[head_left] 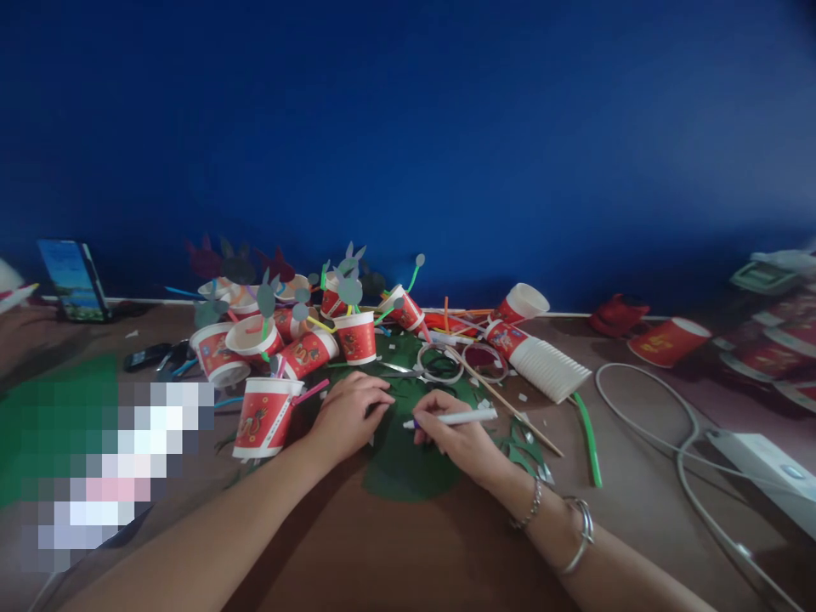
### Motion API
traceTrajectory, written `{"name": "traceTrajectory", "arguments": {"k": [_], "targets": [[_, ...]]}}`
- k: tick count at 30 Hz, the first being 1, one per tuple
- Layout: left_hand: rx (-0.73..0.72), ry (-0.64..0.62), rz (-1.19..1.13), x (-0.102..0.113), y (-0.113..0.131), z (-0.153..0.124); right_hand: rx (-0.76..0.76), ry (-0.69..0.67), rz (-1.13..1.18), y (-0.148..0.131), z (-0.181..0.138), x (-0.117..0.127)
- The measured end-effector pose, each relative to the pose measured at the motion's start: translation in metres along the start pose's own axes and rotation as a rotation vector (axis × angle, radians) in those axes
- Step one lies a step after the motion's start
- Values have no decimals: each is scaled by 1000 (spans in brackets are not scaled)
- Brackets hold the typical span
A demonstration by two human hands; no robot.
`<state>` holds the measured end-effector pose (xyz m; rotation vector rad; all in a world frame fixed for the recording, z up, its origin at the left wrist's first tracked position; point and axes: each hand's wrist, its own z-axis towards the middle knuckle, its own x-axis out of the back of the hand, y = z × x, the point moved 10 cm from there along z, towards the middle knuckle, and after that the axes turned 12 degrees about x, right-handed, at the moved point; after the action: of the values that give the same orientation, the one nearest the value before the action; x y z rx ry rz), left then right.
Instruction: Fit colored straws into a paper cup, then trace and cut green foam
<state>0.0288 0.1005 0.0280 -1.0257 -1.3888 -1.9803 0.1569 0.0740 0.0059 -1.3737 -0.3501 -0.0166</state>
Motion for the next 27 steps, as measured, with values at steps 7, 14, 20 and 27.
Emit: {"name": "traceTrajectory", "arguments": {"k": [7, 14, 20, 27], "targets": [[-4, 2, -1, 0, 0, 0, 0, 90, -50, 3, 0, 11], [-6, -3, 6, -1, 0, 0, 19, 139, -151, 1, 1, 17], [-11, 2, 0, 0, 0, 0, 32, 117, -212, 3, 1, 15], [-1, -4, -7, 0, 0, 0, 17, 130, -219, 7, 1, 14]]}}
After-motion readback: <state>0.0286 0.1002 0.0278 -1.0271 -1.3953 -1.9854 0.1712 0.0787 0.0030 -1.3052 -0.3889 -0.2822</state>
